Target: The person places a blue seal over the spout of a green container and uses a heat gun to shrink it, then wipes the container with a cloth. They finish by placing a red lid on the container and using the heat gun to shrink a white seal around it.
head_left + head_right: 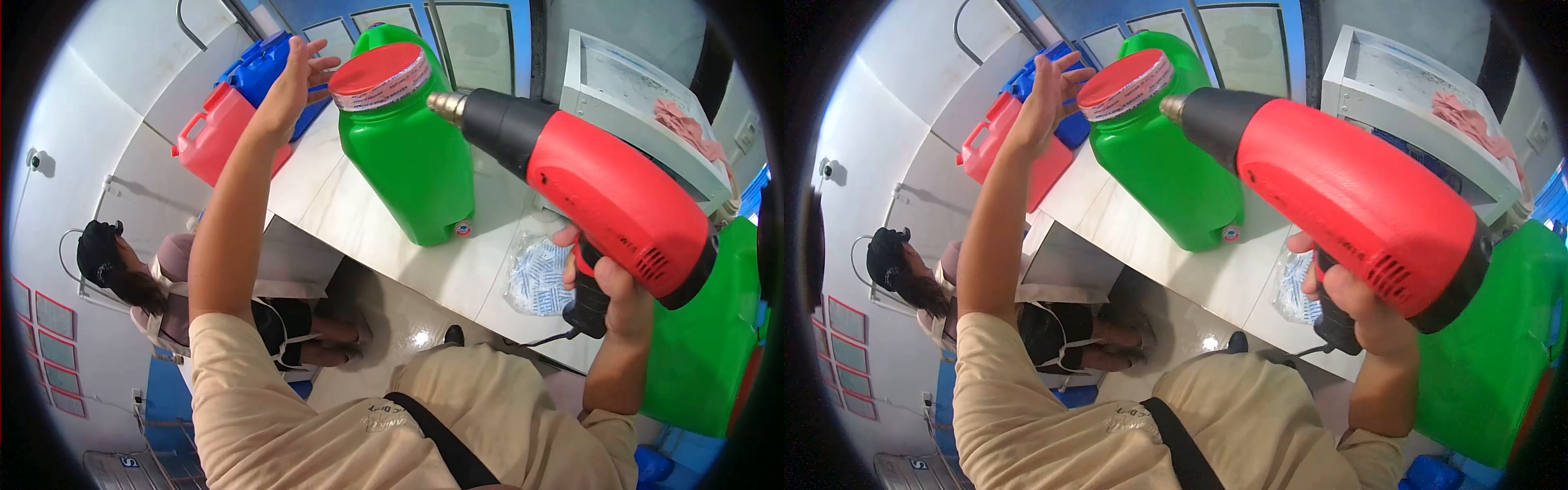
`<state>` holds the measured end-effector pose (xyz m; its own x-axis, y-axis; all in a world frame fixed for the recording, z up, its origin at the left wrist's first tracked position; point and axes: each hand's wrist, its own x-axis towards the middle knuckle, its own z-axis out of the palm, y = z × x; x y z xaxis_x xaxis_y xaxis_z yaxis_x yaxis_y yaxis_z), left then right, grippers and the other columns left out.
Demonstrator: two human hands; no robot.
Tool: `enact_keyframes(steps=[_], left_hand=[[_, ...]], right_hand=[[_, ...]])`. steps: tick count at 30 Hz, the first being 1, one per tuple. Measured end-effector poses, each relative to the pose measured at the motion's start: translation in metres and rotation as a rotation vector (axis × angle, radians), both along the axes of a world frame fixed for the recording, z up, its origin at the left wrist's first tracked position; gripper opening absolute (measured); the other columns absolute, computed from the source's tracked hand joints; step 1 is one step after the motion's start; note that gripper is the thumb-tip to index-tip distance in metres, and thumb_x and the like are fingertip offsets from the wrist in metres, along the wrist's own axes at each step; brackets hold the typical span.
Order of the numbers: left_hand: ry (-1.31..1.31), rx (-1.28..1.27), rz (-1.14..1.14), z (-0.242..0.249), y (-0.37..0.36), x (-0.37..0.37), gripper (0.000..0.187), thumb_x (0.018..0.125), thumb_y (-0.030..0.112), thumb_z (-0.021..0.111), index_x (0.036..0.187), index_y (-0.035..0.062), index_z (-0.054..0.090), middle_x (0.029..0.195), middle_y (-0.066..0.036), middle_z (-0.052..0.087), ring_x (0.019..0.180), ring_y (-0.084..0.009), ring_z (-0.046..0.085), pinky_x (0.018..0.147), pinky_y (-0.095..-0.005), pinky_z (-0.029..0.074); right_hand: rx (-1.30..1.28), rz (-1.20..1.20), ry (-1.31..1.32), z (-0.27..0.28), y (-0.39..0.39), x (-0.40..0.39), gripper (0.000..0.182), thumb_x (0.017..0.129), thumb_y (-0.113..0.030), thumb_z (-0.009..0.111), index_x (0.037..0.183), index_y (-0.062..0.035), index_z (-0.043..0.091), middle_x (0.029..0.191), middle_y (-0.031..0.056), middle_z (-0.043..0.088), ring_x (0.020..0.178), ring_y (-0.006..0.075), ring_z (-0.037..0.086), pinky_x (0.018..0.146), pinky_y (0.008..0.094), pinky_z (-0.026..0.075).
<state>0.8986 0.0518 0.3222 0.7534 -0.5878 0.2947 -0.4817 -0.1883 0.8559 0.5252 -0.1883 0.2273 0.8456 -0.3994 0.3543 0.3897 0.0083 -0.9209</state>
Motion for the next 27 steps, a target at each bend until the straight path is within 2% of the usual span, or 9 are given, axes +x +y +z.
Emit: enact_keyframes(steps=[5,9,11,12,14,15,20,24,27], left_hand=[[-0.258,0.504,-0.011,0.051,-0.046,-0.013,0.085,0.103,0.070,0.030,0.159,0.0053,0.029,0.142,-0.021,0.056,0.121,-0.0304,0.059,0.112,-0.0426,0.042],[-0.270,0.583,-0.114,0.068,-0.091,-0.032,0.086,0.105,0.069,0.013,0.154,0.0034,0.041,0.144,-0.023,0.056,0.141,-0.0335,0.045,0.120,-0.0450,0.030],[-0.258,0.511,-0.361,0.071,-0.097,-0.055,0.081,0.107,0.065,0.012,0.138,0.0013,0.051,0.100,-0.011,0.070,0.117,-0.0238,0.058,0.115,-0.0424,0.033],[-0.256,0.512,-0.362,0.071,-0.095,-0.063,0.081,0.107,0.065,0.012,0.138,0.0013,0.051,0.100,-0.011,0.070,0.117,-0.0238,0.058,0.115,-0.0424,0.033],[-0.389,0.521,-0.547,0.072,-0.094,-0.074,0.096,0.093,0.068,0.062,0.146,-0.0073,0.036,0.101,-0.009,0.063,0.100,-0.0183,0.058,0.097,-0.0346,0.045],[-0.565,0.668,-0.644,0.058,-0.087,-0.062,0.075,0.105,0.054,0.048,0.157,0.0036,0.030,0.146,-0.021,0.053,0.125,-0.0286,0.056,0.112,-0.0385,0.042],[-0.561,0.494,-0.528,0.055,-0.077,-0.018,0.073,0.103,0.046,0.055,0.157,0.0032,0.030,0.155,-0.019,0.043,0.142,-0.0288,0.043,0.118,-0.0405,0.035],[-0.623,0.765,-0.431,0.041,-0.066,-0.023,0.079,0.099,0.062,0.047,0.162,0.0168,0.029,0.163,-0.019,0.033,0.152,-0.0366,0.030,0.121,-0.0470,0.029],[-0.580,0.959,-0.058,0.036,-0.081,-0.049,0.081,0.096,0.068,0.032,0.163,0.0211,0.028,0.168,-0.019,0.023,0.154,-0.0389,0.023,0.125,-0.0481,0.022]], right_hand=[[0.082,-0.032,-0.022,0.000,-0.003,0.011,0.049,0.090,-0.030,0.068,0.122,0.0065,0.063,0.101,0.0185,0.071,0.071,0.0173,0.064,0.065,0.0314,0.053],[0.138,-0.091,-0.040,-0.006,-0.005,0.012,0.052,0.090,-0.032,0.069,0.124,0.0067,0.061,0.100,0.0200,0.071,0.068,0.0181,0.064,0.062,0.0316,0.053],[0.075,-0.112,-0.009,-0.015,-0.013,0.006,0.070,0.088,-0.043,0.068,0.132,0.0097,0.055,0.107,0.0232,0.066,0.067,0.0202,0.064,0.058,0.0326,0.053],[0.075,-0.113,-0.008,-0.018,-0.017,0.003,0.070,0.088,-0.043,0.068,0.132,0.0097,0.055,0.107,0.0232,0.066,0.067,0.0202,0.064,0.058,0.0326,0.053],[0.098,-0.098,-0.020,-0.023,-0.022,-0.002,0.072,0.088,-0.044,0.068,0.134,0.0096,0.054,0.106,0.0228,0.066,0.067,0.0201,0.063,0.057,0.0326,0.052],[0.107,-0.106,-0.018,-0.024,-0.022,-0.002,0.072,0.088,-0.044,0.068,0.134,0.0096,0.054,0.106,0.0228,0.066,0.067,0.0201,0.063,0.057,0.0326,0.052],[0.088,-0.147,-0.027,-0.025,-0.026,-0.001,0.074,0.088,-0.046,0.069,0.134,0.0098,0.053,0.105,0.0224,0.066,0.065,0.0198,0.063,0.057,0.0319,0.053],[0.127,-0.176,-0.031,-0.034,-0.042,-0.009,0.075,0.088,-0.048,0.070,0.134,0.0096,0.053,0.105,0.0226,0.066,0.064,0.0199,0.063,0.057,0.0312,0.054],[0.118,-0.186,-0.025,-0.035,-0.045,-0.002,0.075,0.089,-0.048,0.070,0.134,0.0092,0.053,0.106,0.0225,0.066,0.066,0.0193,0.063,0.057,0.0306,0.054]])
